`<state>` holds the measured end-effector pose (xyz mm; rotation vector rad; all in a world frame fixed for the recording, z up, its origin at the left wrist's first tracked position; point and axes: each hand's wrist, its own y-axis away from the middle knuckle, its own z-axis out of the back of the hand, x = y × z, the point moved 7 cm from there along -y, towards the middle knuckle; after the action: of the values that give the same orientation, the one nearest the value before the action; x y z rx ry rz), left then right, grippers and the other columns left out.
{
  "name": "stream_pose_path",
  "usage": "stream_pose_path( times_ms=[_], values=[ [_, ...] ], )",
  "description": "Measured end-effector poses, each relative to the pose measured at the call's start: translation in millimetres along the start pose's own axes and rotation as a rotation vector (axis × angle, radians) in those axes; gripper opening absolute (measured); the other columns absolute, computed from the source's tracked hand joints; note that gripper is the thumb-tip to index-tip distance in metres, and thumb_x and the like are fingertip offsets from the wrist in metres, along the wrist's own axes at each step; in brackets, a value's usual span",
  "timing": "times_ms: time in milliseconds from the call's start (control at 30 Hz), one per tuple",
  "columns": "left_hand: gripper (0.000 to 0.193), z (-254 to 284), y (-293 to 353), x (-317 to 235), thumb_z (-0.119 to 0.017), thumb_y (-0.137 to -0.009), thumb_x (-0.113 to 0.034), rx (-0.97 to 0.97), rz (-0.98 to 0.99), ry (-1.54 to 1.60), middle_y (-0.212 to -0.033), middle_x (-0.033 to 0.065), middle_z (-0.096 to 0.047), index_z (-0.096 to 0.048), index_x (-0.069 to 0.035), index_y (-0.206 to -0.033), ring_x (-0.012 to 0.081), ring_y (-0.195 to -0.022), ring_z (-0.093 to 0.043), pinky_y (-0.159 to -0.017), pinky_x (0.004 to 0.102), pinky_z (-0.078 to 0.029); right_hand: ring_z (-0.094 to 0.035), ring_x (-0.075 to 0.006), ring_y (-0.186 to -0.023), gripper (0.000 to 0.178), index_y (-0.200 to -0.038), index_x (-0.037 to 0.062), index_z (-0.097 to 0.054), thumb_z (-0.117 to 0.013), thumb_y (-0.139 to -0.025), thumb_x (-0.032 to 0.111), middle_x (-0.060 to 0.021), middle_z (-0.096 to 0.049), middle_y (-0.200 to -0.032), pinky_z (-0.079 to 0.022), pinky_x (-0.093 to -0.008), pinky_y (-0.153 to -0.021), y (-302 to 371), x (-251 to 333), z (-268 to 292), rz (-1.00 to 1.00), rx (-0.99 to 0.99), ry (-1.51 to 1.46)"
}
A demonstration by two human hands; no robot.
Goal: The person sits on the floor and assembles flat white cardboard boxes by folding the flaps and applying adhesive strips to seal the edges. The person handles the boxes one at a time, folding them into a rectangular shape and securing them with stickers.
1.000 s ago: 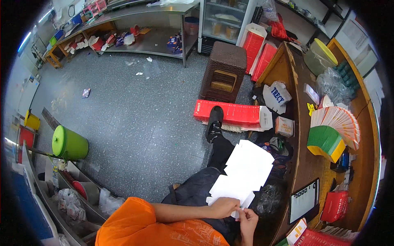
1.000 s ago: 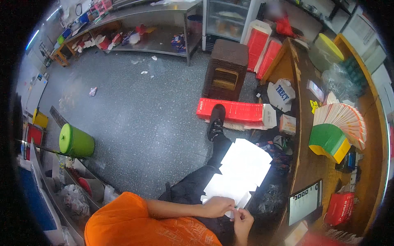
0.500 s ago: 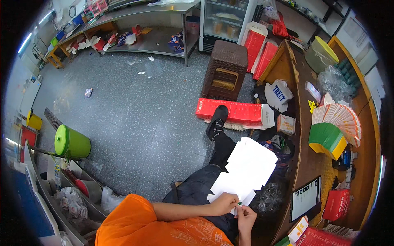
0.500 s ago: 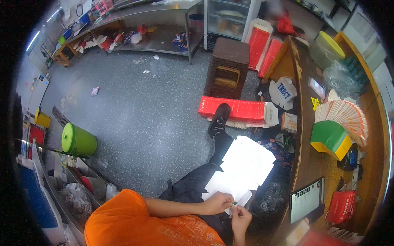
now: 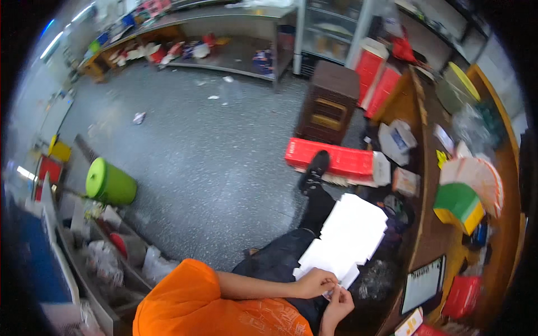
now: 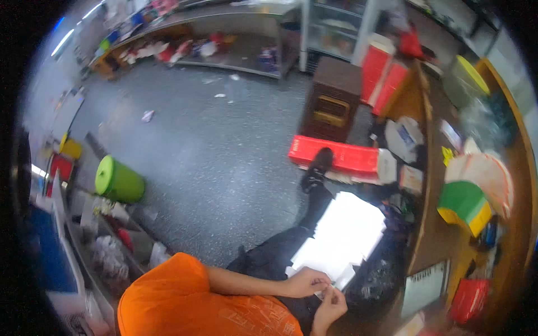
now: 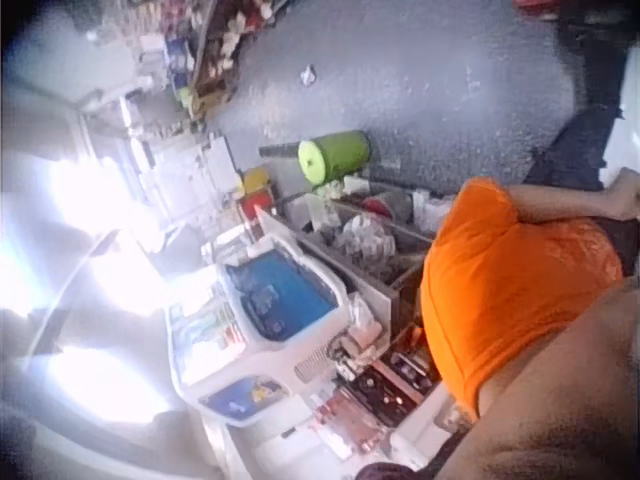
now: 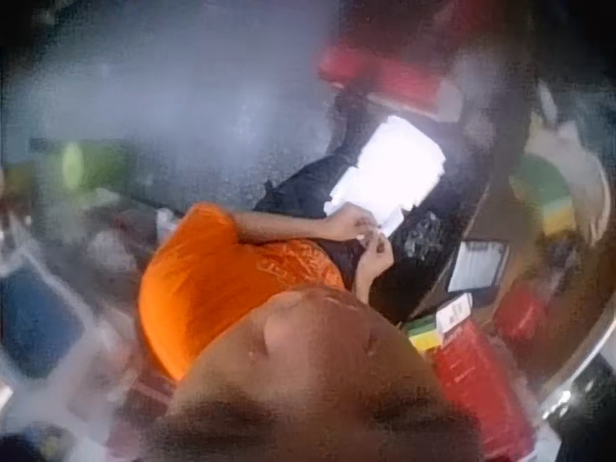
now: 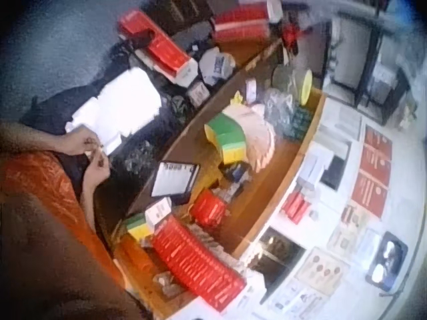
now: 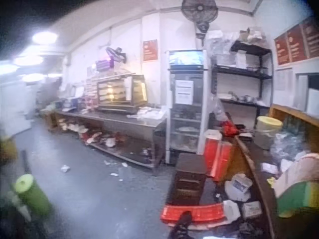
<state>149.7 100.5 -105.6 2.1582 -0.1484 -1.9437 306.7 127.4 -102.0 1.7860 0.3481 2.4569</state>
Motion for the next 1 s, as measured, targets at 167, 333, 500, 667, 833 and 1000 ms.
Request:
stream_pose_path(
  times_ms=[167,333,500,667,833,1000],
  values=[
    [0.014,-4.1,-7.1,25.8,-0.068,-0.093,-0.007,-0.001,-0.049,0.051,-0.081,0.0103,-0.073,-0.072,0.004,-0.101,0.0137,-0.071,-0.069,-0.064,0.0288,-0.055,-0.063,-0.0153,-0.070,0.023,-0.101,-0.0085,-0.075,-0.068,-0.100,0.014,-0.0107,-0.074,-0.082,-0.053,-0.0322,-0.066,19.7,23.7,0.6,0.132,0.094,0.222],
    [0.012,-13.1,-13.4,41.3,-0.070,-0.090,-0.001,0.126,0.167,0.219,-0.067,0.0117,-0.069,-0.070,0.009,-0.097,0.0153,-0.053,-0.066,-0.047,0.0297,-0.053,-0.066,-0.0167,-0.072,0.025,-0.104,-0.0082,-0.074,-0.068,-0.100,0.016,-0.0128,-0.075,-0.085,-0.054,-0.0324,-0.068,12.0,17.1,9.2,0.095,0.196,0.280],
    [0.012,-14.7,-13.9,38.7,-0.071,-0.091,-0.002,0.162,0.156,0.297,-0.066,0.0109,-0.068,-0.070,0.009,-0.096,0.0151,-0.050,-0.065,-0.044,0.0292,-0.052,-0.067,-0.0156,-0.073,0.025,-0.101,-0.0081,-0.073,-0.071,-0.098,0.017,-0.0113,-0.074,-0.084,-0.054,-0.0314,-0.066,-6.8,-0.2,26.9,0.226,0.294,0.349],
    [0.009,-13.2,-14.0,30.9,-0.071,-0.089,0.000,0.129,0.148,0.241,-0.064,0.0097,-0.067,-0.071,0.008,-0.091,0.0145,-0.049,-0.064,-0.044,0.0288,-0.050,-0.064,-0.0135,-0.068,0.020,-0.094,-0.0082,-0.071,-0.072,-0.096,0.012,-0.0083,-0.071,-0.077,-0.052,-0.0291,-0.062,-6.9,2.3,23.4,0.129,0.251,0.381],
    [0.007,-20.8,-11.8,36.9,-0.069,-0.089,0.000,0.080,0.012,0.126,-0.064,0.0092,-0.067,-0.071,0.007,-0.089,0.0127,-0.049,-0.062,-0.046,0.0291,-0.047,-0.056,-0.0127,-0.062,0.018,-0.090,-0.0075,-0.069,-0.072,-0.096,0.009,-0.0055,-0.067,-0.072,-0.048,-0.0294,-0.059,-4.9,14.8,17.2,0.063,0.344,0.393],
    [0.015,-20.8,-12.1,23.3,-0.069,-0.091,-0.011,0.072,-0.096,0.056,-0.064,0.0101,-0.068,-0.073,0.004,-0.090,0.0145,-0.054,-0.064,-0.052,0.0329,-0.048,-0.056,-0.0131,-0.064,0.017,-0.090,-0.0077,-0.069,-0.070,-0.097,0.007,-0.0047,-0.065,-0.070,-0.048,-0.0300,-0.061,3.6,11.8,17.2,0.129,0.209,0.262]
  ],
)
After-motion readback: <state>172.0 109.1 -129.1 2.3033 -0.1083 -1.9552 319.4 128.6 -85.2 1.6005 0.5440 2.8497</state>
